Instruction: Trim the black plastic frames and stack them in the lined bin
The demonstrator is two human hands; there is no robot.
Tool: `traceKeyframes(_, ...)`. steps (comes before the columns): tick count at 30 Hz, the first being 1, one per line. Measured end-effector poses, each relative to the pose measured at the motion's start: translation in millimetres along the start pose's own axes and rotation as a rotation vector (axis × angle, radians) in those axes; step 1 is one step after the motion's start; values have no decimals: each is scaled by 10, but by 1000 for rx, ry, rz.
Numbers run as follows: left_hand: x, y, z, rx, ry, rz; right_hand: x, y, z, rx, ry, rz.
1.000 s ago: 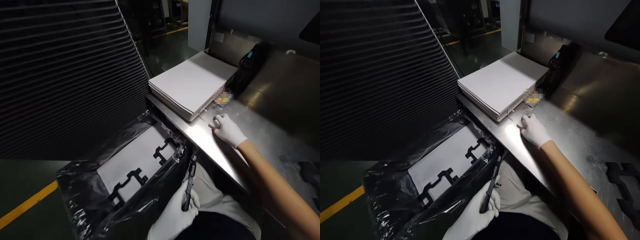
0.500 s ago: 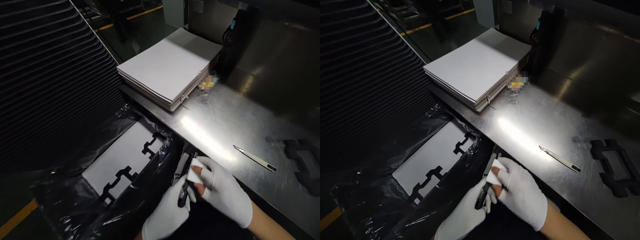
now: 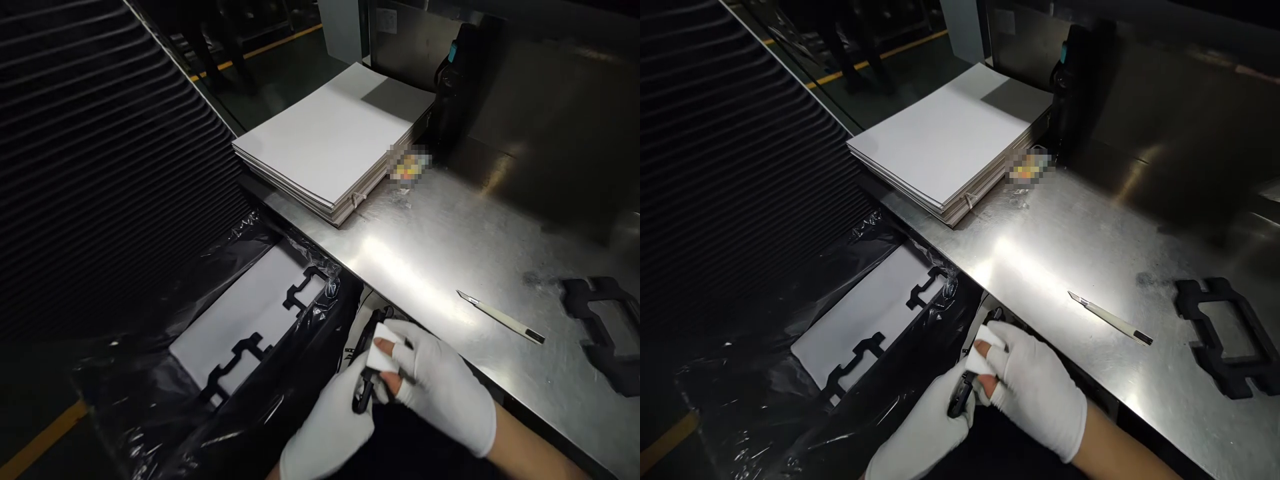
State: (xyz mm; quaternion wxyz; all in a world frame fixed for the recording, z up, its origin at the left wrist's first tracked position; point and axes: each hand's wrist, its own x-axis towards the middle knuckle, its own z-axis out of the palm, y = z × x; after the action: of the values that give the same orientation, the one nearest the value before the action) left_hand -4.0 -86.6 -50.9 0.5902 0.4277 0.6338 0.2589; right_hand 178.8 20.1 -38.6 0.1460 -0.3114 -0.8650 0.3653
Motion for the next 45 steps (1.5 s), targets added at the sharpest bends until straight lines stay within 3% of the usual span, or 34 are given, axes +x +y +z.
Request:
traceKeyframes(3,17,-3,11,11,-27,-21,-24,21,-6,3,30,89)
traceKeyframes(13,-34,-61,-27,-20,-27,-25,5,24,1,-14,-12,11)
traceKeyframes(17,-43,-127,-6,-23,-37,-39,18,-32,68,-76,-26,69)
traceKeyframes(20,-67,-213,14,-30,-14,-42,33,-20,71,-77,-84,-65)
traceKeyframes(22,-92,-256,5,-5,3,-56,44,77,-20,-64,42,-67)
traceKeyframes(25,-128,-278,-39,21,-10,-102,31,312,-239,-23,440,151)
traceKeyframes(27,-139,-279,-68,11,-19,-106,-8,427,-333,34,524,271)
traceKeyframes(31,-136,-332,-80,6,-13,-73,-113,307,-226,141,321,277)
traceKeyframes(35,-146,-426,-85,-68,92,-10,-118,-100,107,214,16,-120)
traceKeyframes(37,-154,-423,-103,-116,107,31,-72,-225,256,156,-75,-311)
traceKeyframes(39,-154,-378,-120,-107,96,51,-24,-255,346,3,-49,-353)
traceKeyframes(42,-150,-310,-133,-42,109,21,1,-219,380,-200,79,-279)
traceKeyframes(45,-154,-327,-139,-85,142,35,-10,-210,390,-84,69,-287)
